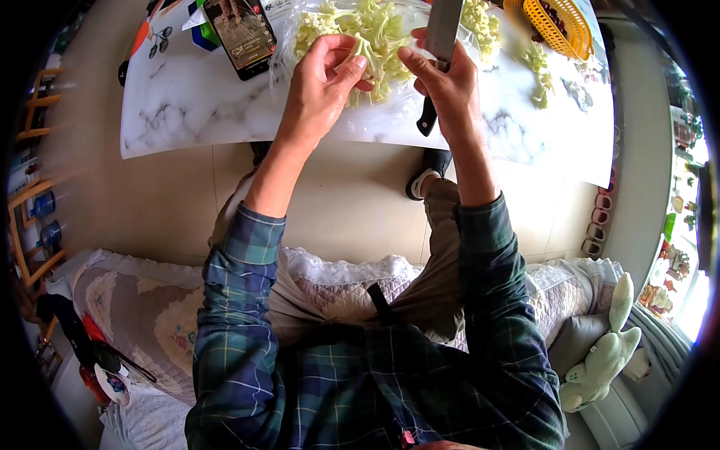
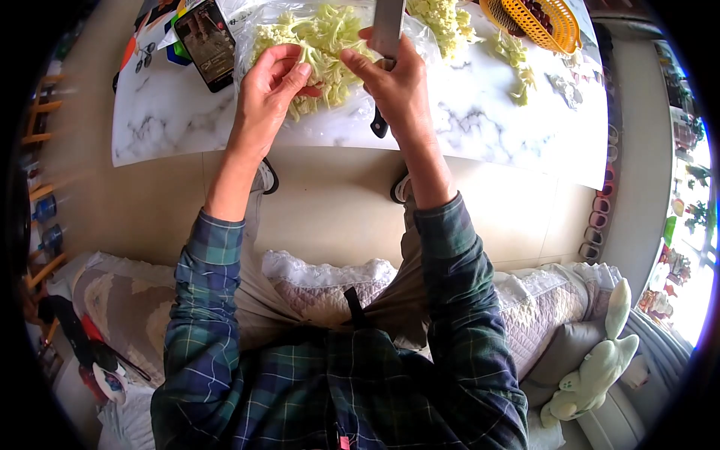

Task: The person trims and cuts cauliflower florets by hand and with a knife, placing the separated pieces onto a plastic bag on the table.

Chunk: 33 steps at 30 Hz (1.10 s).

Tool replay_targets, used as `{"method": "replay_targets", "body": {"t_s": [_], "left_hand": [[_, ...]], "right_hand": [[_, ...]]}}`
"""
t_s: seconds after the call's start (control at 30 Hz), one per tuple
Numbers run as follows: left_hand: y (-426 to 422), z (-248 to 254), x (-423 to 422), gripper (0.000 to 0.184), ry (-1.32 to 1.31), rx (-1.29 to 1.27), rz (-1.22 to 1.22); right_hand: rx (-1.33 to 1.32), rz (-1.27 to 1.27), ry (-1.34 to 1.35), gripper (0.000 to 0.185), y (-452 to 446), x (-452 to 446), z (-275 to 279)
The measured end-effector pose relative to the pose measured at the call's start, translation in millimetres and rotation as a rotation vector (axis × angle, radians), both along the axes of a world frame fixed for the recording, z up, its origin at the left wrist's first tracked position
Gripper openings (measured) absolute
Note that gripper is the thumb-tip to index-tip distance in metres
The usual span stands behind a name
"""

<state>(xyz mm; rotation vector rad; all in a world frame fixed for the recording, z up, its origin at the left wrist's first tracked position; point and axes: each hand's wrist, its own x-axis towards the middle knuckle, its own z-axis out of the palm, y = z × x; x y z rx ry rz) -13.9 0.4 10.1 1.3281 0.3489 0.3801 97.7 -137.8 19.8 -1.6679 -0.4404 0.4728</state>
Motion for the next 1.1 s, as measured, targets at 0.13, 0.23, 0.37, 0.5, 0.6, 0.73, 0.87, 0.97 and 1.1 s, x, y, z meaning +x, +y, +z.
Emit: {"method": "replay_targets", "body": {"t_s": [0.13, 0.23, 0.37, 0.5, 0.6, 0.73, 0.87, 0.97, 1.1], "left_hand": [[-5.6, -3.4, 1.9, 0.028, -0.030, 0.112, -0.032], [-11.6, -3.7, 0.5, 0.026, -0.092, 0.162, -0.010], [-12.6, -3.8, -0.6, 0.025, -0.087, 0.119, 0.052], [-12.0, -6.1, 1.9, 0.027, -0.078, 0.369, 0.072], [-14.6, -7.4, 2.4, 0.028, -0.068, 0.413, 0.088], [-6.3, 3.4, -2.5, 0.025, 0.053, 0.166, -0.044], [2.8, 7.0, -4.8, 0.028, 0.068, 0.071, -0.112], [11.2, 7.7, -9.3, 0.032, 0.088, -0.134, -0.214], [20.6, 7.9, -12.8, 0.033, 0.050, -0.524, -0.275]], "right_hand": [[0.030, 0.170, 0.142, 0.043, 8.1, -14.0, 5.3], [0.113, 0.221, 0.209, 0.038, 9.2, -13.7, 4.8], [0.061, 0.225, 0.194, 0.031, 6.4, -9.9, 2.6], [-0.026, 0.185, 0.009, 0.025, 6.5, -11.9, 4.8], [-0.099, 0.170, -0.086, 0.023, 6.5, -12.9, 5.3], [-0.119, 0.215, -0.120, 0.023, 1.1, -4.8, 3.2], [-0.173, 0.255, -0.061, 0.025, -2.7, -4.2, 13.4], [-0.102, 0.332, -0.016, 0.026, -8.0, 3.1, 8.4], [0.054, 0.315, 0.122, 0.029, -10.4, 9.8, 12.5]]}}
